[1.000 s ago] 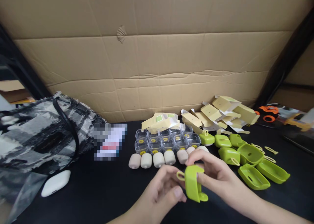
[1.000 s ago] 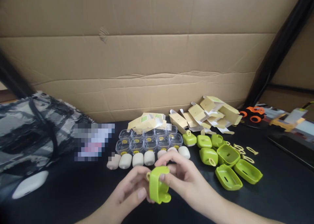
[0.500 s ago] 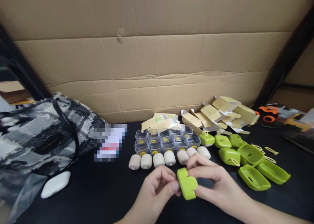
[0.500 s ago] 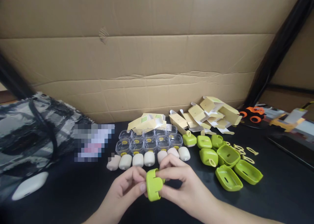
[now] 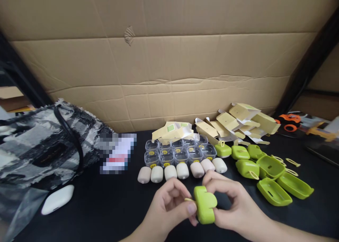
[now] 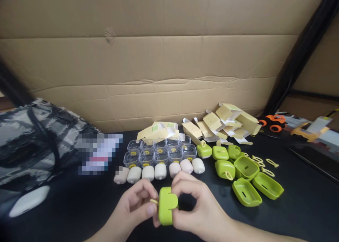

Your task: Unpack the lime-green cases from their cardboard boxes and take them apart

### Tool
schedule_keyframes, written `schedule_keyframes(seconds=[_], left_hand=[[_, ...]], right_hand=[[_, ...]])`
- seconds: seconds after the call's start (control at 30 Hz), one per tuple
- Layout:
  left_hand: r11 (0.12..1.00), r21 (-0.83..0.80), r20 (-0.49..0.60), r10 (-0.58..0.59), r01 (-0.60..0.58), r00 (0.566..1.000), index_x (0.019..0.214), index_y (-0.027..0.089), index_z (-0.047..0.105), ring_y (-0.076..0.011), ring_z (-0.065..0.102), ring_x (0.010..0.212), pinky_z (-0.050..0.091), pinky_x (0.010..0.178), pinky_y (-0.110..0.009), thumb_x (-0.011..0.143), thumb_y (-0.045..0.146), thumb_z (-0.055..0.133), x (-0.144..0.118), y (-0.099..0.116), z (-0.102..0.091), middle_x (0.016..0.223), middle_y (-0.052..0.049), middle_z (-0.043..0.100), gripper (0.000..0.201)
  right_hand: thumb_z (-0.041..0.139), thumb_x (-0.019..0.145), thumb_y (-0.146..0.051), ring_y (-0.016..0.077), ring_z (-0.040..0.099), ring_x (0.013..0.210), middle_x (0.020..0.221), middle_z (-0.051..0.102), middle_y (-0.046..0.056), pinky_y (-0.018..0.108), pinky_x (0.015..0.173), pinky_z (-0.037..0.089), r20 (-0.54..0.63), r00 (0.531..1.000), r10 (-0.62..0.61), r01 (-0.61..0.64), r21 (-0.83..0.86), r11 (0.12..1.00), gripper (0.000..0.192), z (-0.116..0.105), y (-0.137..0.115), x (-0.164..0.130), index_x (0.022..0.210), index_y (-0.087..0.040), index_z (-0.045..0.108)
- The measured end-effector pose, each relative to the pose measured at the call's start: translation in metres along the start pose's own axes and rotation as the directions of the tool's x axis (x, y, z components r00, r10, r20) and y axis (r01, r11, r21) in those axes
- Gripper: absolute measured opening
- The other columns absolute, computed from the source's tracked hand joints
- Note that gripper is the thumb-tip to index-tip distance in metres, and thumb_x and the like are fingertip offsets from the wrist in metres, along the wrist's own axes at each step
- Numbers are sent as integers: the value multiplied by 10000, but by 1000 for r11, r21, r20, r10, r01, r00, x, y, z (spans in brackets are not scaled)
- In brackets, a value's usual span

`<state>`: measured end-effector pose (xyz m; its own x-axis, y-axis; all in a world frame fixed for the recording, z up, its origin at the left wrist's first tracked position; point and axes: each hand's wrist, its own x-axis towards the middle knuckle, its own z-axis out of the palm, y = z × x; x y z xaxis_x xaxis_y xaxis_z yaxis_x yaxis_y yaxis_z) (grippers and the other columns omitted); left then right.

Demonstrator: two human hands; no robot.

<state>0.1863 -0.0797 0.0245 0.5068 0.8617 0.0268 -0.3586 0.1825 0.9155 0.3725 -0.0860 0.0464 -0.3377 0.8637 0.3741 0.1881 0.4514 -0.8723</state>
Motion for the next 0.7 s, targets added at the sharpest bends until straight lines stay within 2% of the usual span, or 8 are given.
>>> schedule_keyframes(seconds=[0.1, 0.17, 0.27, 0.37, 0.43, 0.5, 0.6, 0.7], left_hand=[[992, 90, 59, 85, -90, 995, 1022, 214, 550, -117, 585, 773, 447, 713, -245, 669, 329, 796, -2, 0, -1, 859, 8, 591, 445], [982, 172, 119, 57, -77, 991, 1110, 220, 523, -150, 571, 875, 433, 786, -281, 651, 325, 805, -3, 2, -1, 957, -21, 585, 549], [967, 251, 174, -8, -36, 985, 1055, 177, 530, -169, 573, 864, 427, 803, -313, 694, 352, 761, -5, 3, -2, 942, -51, 606, 463], [960, 253, 172, 78, -121, 982, 1024, 179, 518, -149, 549, 808, 434, 757, -283, 756, 405, 697, -6, 1, -3, 896, -36, 593, 394], [962, 230, 179, 109, -149, 978, 1021, 189, 512, -139, 534, 799, 438, 740, -268, 785, 442, 659, -6, -1, -4, 904, -28, 573, 375], [967, 217, 208, 86, -132, 974, 1028, 194, 502, -142, 536, 808, 441, 745, -272, 785, 463, 655, -5, -3, -5, 924, -28, 563, 393], [972, 224, 257, 16, -76, 966, 1034, 192, 493, -150, 550, 823, 436, 763, -290, 781, 456, 663, -5, -4, -7, 941, -33, 564, 403], [974, 222, 266, -13, -48, 964, 1036, 194, 500, -150, 550, 816, 431, 760, -295, 765, 472, 674, -4, -5, -9, 945, -33, 566, 425]], right_hand=[[594, 628, -90, 133, 501, 668, 702, 499, -16, 245, 624, 417, -24, 1000, 1, -2, -14, 1000, 115, 3, 1, 1, 627, -181, 524], [556, 594, -66, 122, 495, 642, 695, 497, -22, 233, 599, 411, -10, 1000, -3, 3, -21, 1000, 143, 5, 1, 0, 632, -185, 487], [556, 571, -72, 116, 492, 612, 681, 512, -24, 222, 560, 406, 33, 998, -46, 47, -30, 998, 162, 4, -2, -2, 640, -190, 467], [547, 623, -103, 131, 511, 604, 651, 543, -16, 242, 560, 423, 27, 993, -119, 121, -73, 990, 123, -13, -13, 1, 647, -201, 475], [546, 689, -130, 154, 545, 622, 666, 581, -2, 270, 579, 447, -68, 983, -173, 158, -189, 969, 95, -36, -21, 5, 684, -214, 503], [579, 744, -195, 186, 579, 674, 721, 613, 15, 306, 620, 470, -242, 938, -247, 127, -425, 896, 56, -68, -24, 9, 748, -236, 542], [588, 781, -359, 216, 621, 735, 798, 644, 22, 356, 694, 504, -424, 872, -247, -142, -700, 700, 116, -122, -13, 10, 836, -257, 576], [583, 762, -427, 231, 631, 607, 701, 655, 21, 390, 573, 511, -441, 885, -146, -297, -778, 553, 170, -167, 13, 2, 784, -258, 590]])
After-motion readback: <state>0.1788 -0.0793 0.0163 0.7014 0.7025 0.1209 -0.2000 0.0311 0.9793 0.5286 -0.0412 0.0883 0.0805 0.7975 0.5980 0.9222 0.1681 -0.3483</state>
